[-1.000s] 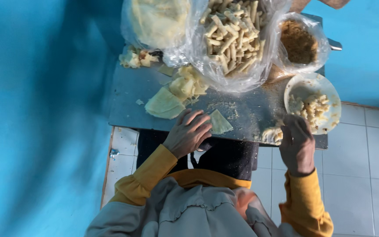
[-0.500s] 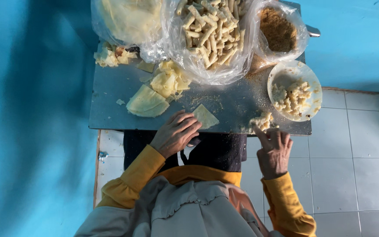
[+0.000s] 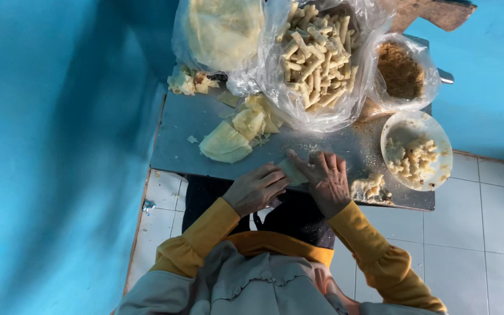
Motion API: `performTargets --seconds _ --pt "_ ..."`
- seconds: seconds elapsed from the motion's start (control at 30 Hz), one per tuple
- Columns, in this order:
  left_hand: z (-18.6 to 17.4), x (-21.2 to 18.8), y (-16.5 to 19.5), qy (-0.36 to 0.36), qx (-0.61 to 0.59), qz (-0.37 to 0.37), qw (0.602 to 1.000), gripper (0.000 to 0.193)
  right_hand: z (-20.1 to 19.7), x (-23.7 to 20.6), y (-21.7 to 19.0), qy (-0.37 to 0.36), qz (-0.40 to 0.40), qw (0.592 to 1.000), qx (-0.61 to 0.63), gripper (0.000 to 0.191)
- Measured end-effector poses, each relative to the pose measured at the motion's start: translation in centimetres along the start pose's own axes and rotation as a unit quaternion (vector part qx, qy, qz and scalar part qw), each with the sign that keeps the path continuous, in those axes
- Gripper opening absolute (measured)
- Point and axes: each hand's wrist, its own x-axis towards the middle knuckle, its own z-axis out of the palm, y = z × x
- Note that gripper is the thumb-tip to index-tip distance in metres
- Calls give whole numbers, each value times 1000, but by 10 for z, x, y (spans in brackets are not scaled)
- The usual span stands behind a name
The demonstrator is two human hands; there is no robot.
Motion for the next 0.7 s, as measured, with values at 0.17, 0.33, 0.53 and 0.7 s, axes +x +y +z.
performTargets --seconds 0.17,0.33,0.53,0.7 --pt "3 -4 -1 -9 -17 -10 1000 29 0 -2 7 -10 -13 995 -99 45" --pt "1 -3 -1 -1 -5 -2 1000 27 18 -30 3 -7 -52 998 -33 48" --pt "-5 4 1 5 -23 -3 1000 27 -28 22 136 143 59 966 206 42" --pt "-9 6 4 -19 -33 -17 999 27 -64 103 220 47 130 987 75 35"
